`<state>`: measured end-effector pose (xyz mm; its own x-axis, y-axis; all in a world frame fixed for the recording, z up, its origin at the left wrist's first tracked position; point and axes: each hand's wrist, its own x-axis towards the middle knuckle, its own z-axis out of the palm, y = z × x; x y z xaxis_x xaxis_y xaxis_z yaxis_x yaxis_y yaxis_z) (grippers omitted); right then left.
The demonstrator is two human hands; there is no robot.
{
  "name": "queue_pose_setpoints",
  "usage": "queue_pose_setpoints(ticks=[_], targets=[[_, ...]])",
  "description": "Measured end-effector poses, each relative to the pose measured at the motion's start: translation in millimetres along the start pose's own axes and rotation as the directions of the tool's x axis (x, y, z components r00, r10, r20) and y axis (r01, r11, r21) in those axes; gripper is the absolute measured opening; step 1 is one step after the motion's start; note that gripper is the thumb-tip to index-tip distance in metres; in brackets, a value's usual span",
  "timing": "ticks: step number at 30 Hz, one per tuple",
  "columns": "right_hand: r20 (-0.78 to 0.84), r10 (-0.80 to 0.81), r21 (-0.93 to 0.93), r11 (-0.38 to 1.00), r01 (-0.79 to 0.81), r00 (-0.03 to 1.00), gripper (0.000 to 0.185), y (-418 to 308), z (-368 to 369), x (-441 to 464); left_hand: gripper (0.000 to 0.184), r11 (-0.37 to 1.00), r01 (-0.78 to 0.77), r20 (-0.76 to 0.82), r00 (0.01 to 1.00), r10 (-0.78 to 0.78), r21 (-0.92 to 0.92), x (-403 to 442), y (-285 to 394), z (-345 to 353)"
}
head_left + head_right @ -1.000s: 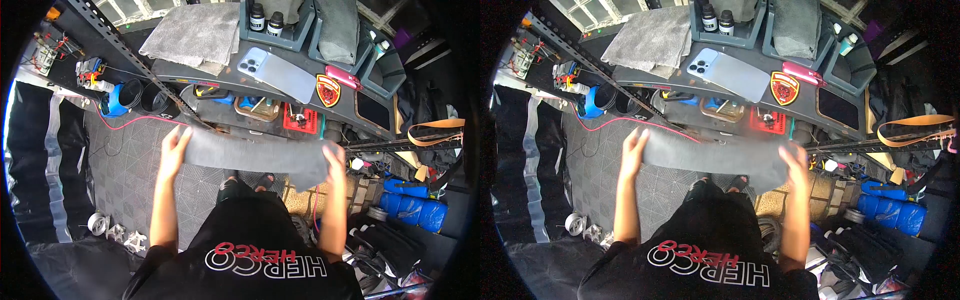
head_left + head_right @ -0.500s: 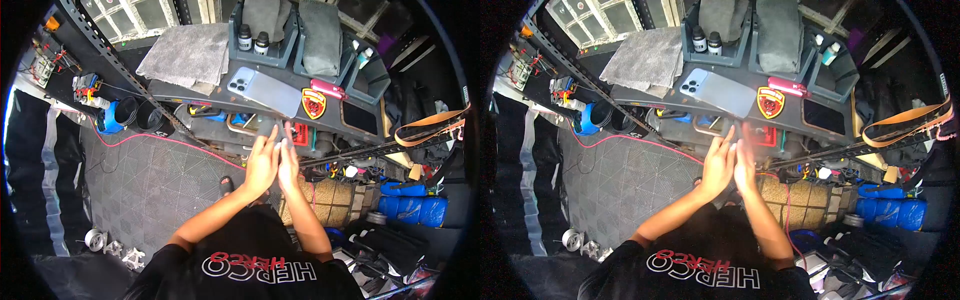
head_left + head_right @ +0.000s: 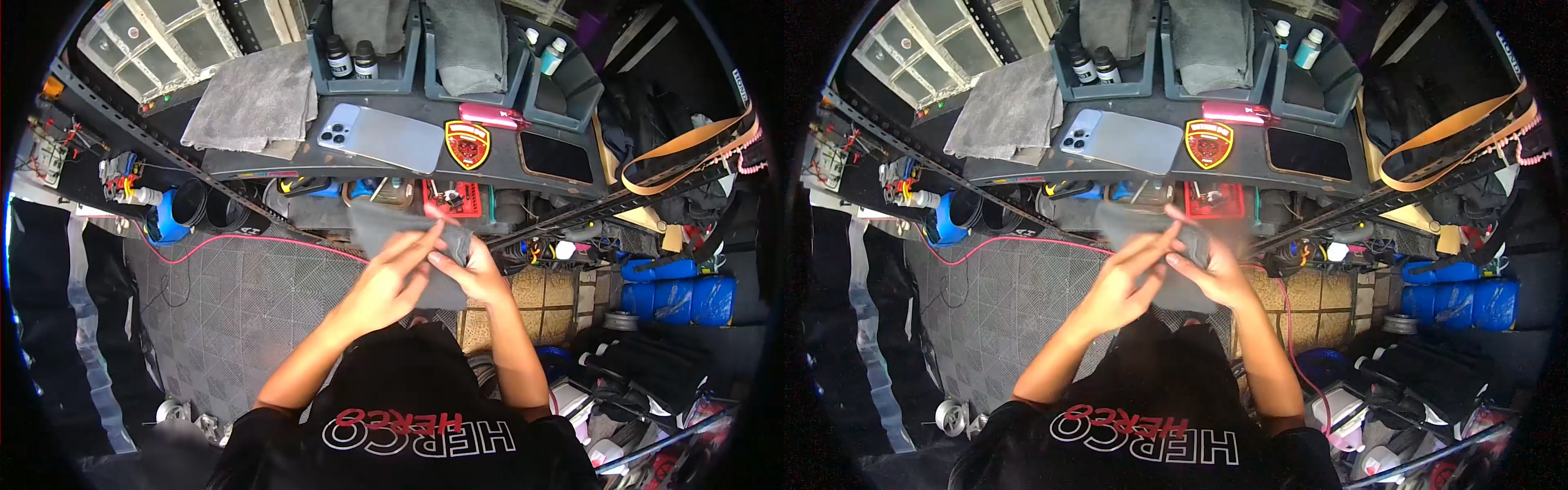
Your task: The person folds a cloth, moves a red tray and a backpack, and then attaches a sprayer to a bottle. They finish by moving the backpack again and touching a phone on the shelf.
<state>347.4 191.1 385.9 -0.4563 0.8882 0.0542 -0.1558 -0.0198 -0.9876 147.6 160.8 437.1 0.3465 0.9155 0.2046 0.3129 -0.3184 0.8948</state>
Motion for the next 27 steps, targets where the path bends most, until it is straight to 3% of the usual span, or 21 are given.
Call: queue_pose_setpoints(ticks=[2, 4, 6, 7, 8, 11, 12, 14, 16, 17, 18, 20, 21, 24, 25, 27], targets=[[0.096, 0.134, -0.022, 0.991, -0.132, 0.986, 0.058, -20, -6, -7, 0.062, 0.882, -0.080, -0.051, 0.992, 0.117, 0.465, -2, 12, -21], [0.163, 0.186, -0.038, 0.983, -0.182, 0.969, 0.052, -41, -9, -14, 0.063, 0.947, -0.044, -0.094, 0.992, 0.078, 0.319, 2, 6, -33], [0.213, 0.158, -0.046, 0.987, -0.151, 0.964, 0.047, -57, -14, -19, 0.057, 0.991, -0.108, 0.191, 0.977, 0.091, 0.079, -3, -26, -47], [0.179, 0.123, -0.046, 0.992, -0.117, 0.976, 0.047, -62, -17, -21, 0.055, 0.987, 0.112, 0.297, 0.944, -0.141, 0.112, -7, -22, -54], [0.138, 0.131, -0.046, 0.991, -0.126, 0.982, 0.047, -64, -21, -24, 0.053, 0.933, 0.317, 0.389, 0.849, -0.359, 0.170, -11, -15, -59], [0.009, 0.174, 0.012, 0.985, -0.174, 0.985, 0.046, -74, -35, -32, 0.050, 0.955, 0.296, 0.090, 0.951, -0.295, -0.006, -25, 3, -59], [0.029, 0.201, 0.106, 0.974, -0.203, 0.979, 0.048, -81, -37, -35, 0.025, 0.901, 0.262, -0.021, 0.958, -0.287, -0.347, -28, 5, -51], [0.018, 0.149, 0.044, 0.988, -0.150, 0.989, 0.050, -86, -37, -42, 0.016, 0.776, 0.156, -0.079, 0.963, -0.256, -0.611, -37, -15, -46], [0.051, 0.129, 0.035, 0.991, -0.131, 0.990, 0.053, -86, -36, -45, 0.016, 0.706, 0.043, -0.247, 0.920, -0.304, -0.707, -26, -4, -27], [0.017, 0.107, 0.190, 0.976, -0.108, 0.994, 0.057, -81, -35, -45, 0.015, 0.682, 0.076, -0.214, 0.919, -0.331, -0.727, -22, -4, -23], [-0.020, 0.095, 0.343, 0.936, -0.083, 0.995, 0.062, -72, -36, -48, 0.014, 0.730, 0.046, -0.267, 0.913, -0.307, -0.682, -18, 0, -18], [-0.085, 0.216, 0.477, 0.866, -0.150, 0.973, 0.062, -38, -48, -60, 0.013, 0.814, 0.001, -0.362, 0.895, -0.259, -0.581, -6, 7, -9], [-0.109, 0.277, 0.546, 0.819, -0.176, 0.955, 0.062, -25, -52, -64, 0.013, 0.843, 0.049, -0.367, 0.885, -0.285, -0.536, 0, 6, -5], [-0.208, 0.437, 0.354, 0.868, -0.349, 0.875, 0.060, -12, -45, -50, 0.014, 0.846, 0.294, -0.246, 0.868, -0.431, -0.444, 3, -18, 5], [-0.203, 0.495, 0.382, 0.834, -0.397, 0.845, 0.053, -2, -49, -48, 0.014, 0.887, 0.316, -0.280, 0.866, -0.415, -0.337, -3, -34, 7], [-0.232, 0.447, 0.387, 0.857, -0.340, 0.864, 0.049, 29, -49, -40, 0.015, 0.926, 0.361, -0.344, 0.861, -0.376, -0.108, -15, -71, 11]])
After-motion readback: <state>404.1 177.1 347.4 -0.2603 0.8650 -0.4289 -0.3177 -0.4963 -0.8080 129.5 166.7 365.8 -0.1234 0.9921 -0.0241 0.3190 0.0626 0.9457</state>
